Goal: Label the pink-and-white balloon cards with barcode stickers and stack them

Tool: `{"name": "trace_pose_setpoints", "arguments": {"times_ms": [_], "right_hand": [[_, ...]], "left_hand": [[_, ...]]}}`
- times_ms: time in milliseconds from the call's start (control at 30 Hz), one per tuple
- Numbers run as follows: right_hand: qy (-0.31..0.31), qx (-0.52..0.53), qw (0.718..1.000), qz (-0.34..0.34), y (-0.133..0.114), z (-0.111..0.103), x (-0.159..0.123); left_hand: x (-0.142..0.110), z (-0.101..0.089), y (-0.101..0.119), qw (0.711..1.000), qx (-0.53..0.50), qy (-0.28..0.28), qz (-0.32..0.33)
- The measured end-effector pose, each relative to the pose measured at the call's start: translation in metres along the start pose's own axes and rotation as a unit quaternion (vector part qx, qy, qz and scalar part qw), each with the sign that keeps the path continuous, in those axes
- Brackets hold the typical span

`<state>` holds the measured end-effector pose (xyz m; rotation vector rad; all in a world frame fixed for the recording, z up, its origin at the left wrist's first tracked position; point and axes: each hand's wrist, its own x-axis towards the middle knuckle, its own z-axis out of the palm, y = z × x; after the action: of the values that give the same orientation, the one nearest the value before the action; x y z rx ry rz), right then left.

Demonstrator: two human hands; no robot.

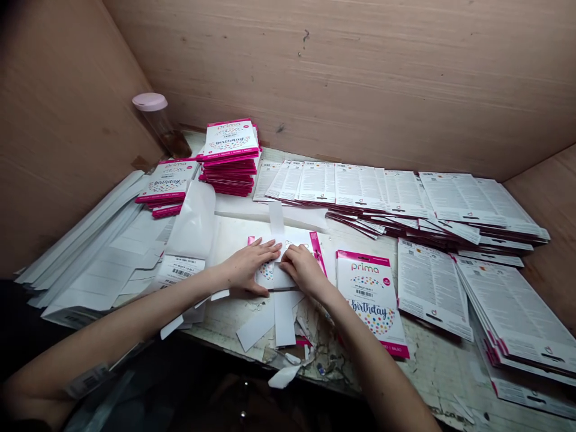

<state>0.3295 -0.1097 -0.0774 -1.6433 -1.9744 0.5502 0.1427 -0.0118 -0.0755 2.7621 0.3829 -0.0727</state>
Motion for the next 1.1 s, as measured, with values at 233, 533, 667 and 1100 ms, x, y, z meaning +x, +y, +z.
{"name": "trace_pose_setpoints", "arguments": {"times_ms": [233,533,667,1100], "right_hand": [[-0.008,-0.022,1.000,-0.009,0.004,0.006,0.004],[0.026,-0.050,0.998,-0.028,0.001,0.009,0.006],[0.007,-0.040,0.999,-0.001,-0.003,0.009,0.008],[0.097,-0.016,0.994,0.045,-0.020,0.017,0.005]], "left_hand": [[-0.001,-0.009,-0.002,0.999,0.005,-0.039,0.000],[-0.003,-0.023,-0.014,0.996,0.031,-0.066,-0.049],[-0.002,-0.027,-0.014,0.996,0.042,-0.067,-0.033],[0.011,-0.013,0.002,0.989,0.033,-0.036,-0.137]]}}
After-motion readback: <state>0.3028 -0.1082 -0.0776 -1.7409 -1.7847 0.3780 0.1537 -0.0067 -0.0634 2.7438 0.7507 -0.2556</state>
